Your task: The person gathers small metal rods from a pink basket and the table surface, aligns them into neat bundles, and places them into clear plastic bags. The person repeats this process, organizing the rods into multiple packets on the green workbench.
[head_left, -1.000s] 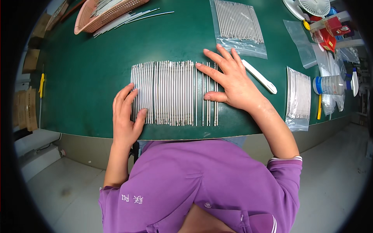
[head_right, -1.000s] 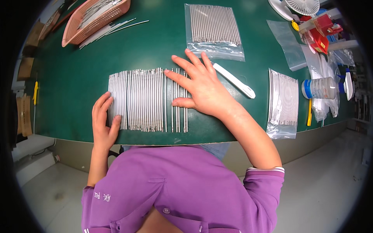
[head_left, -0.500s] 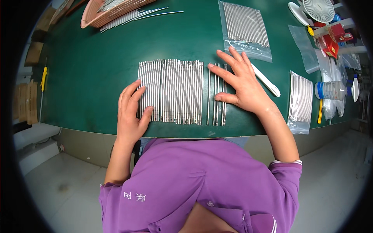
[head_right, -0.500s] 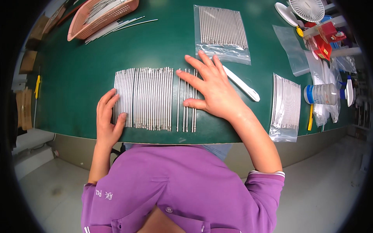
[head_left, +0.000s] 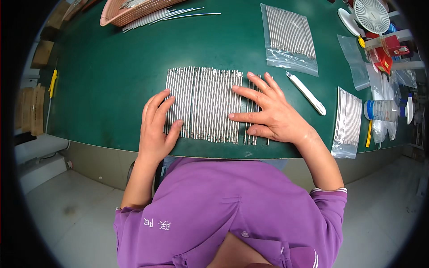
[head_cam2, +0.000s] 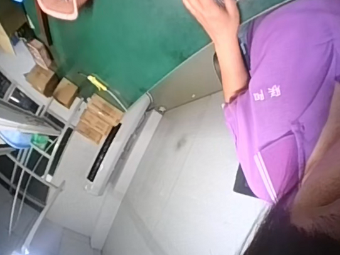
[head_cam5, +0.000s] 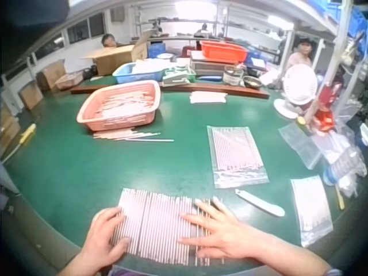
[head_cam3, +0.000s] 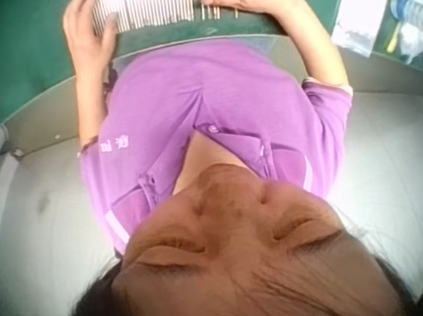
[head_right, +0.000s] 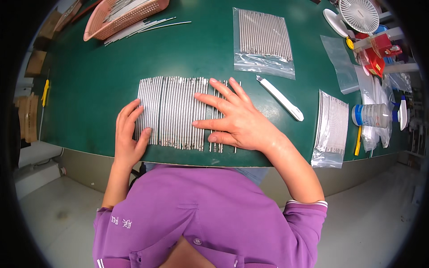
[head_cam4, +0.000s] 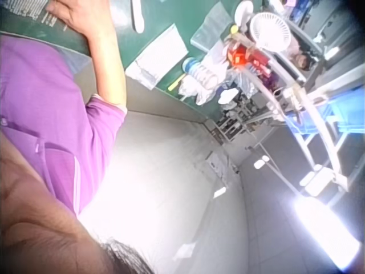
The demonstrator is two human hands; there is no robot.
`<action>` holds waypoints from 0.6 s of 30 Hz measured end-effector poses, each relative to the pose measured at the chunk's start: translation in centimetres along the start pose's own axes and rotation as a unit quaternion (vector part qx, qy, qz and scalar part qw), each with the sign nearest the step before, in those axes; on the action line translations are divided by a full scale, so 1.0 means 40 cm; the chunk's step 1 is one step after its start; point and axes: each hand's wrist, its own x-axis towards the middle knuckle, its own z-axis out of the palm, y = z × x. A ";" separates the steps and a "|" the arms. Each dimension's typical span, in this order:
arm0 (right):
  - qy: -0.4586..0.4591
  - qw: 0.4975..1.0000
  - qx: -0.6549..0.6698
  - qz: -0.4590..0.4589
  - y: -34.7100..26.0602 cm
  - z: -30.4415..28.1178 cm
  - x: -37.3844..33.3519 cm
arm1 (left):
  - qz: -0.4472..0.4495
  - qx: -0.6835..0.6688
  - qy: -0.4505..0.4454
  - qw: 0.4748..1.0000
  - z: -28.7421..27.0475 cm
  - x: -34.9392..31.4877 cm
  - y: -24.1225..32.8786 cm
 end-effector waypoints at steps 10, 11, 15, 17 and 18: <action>-0.002 1.000 -0.010 0.003 0.004 -0.014 -0.016 | 0.007 0.004 0.005 1.000 0.002 0.000 -0.002; -0.002 1.000 -0.010 0.004 0.004 -0.015 -0.019 | 0.007 0.006 0.004 1.000 0.001 0.000 -0.002; 0.000 1.000 -0.009 0.005 0.006 -0.016 -0.025 | 0.008 0.010 0.004 1.000 0.001 0.001 -0.003; 0.000 1.000 -0.010 0.005 0.008 -0.015 -0.029 | 0.007 0.011 0.003 1.000 0.001 0.001 -0.002; 0.000 1.000 -0.010 0.005 0.009 -0.014 -0.031 | 0.006 0.011 0.003 1.000 0.002 0.001 -0.002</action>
